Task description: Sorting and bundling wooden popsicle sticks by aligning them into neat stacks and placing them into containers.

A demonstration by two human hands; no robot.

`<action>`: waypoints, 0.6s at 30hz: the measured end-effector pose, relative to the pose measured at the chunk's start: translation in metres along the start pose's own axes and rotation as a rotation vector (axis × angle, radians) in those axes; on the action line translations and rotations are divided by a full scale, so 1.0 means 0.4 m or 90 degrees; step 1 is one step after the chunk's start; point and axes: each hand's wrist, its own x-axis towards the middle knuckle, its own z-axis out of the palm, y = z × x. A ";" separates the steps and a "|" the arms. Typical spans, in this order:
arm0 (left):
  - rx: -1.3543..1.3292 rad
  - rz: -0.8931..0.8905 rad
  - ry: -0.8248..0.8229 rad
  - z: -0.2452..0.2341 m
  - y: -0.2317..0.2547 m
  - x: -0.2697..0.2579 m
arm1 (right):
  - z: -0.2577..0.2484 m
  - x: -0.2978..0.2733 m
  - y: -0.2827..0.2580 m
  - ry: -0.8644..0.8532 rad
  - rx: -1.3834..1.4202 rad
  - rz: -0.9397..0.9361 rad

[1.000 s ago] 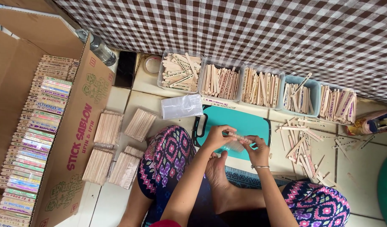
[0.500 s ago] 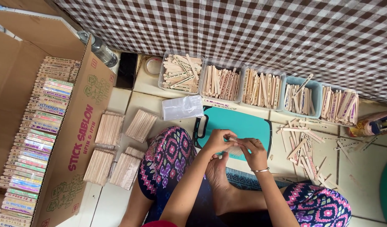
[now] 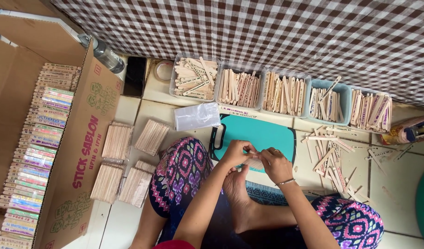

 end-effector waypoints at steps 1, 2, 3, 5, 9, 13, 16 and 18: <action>0.001 -0.001 -0.003 0.000 -0.011 -0.007 | -0.001 -0.002 -0.005 0.000 0.002 0.003; -0.012 -0.002 0.016 0.001 -0.022 -0.014 | -0.003 -0.005 -0.011 0.019 0.079 0.006; -0.023 0.006 0.036 -0.005 -0.029 -0.002 | -0.007 0.008 -0.011 0.048 0.155 0.008; -0.062 -0.009 0.057 -0.016 -0.021 -0.009 | 0.011 0.004 0.003 0.098 0.339 0.126; -0.156 -0.065 0.153 -0.002 -0.061 -0.016 | 0.084 -0.033 0.029 0.243 0.683 0.377; -0.128 -0.059 0.216 0.037 -0.063 -0.014 | 0.157 -0.049 0.052 0.292 0.702 0.389; -0.134 -0.044 0.249 0.045 -0.053 -0.016 | 0.156 -0.048 0.047 0.330 0.702 0.369; -0.117 -0.009 0.256 0.038 -0.039 -0.016 | 0.158 -0.040 0.048 0.349 0.682 0.335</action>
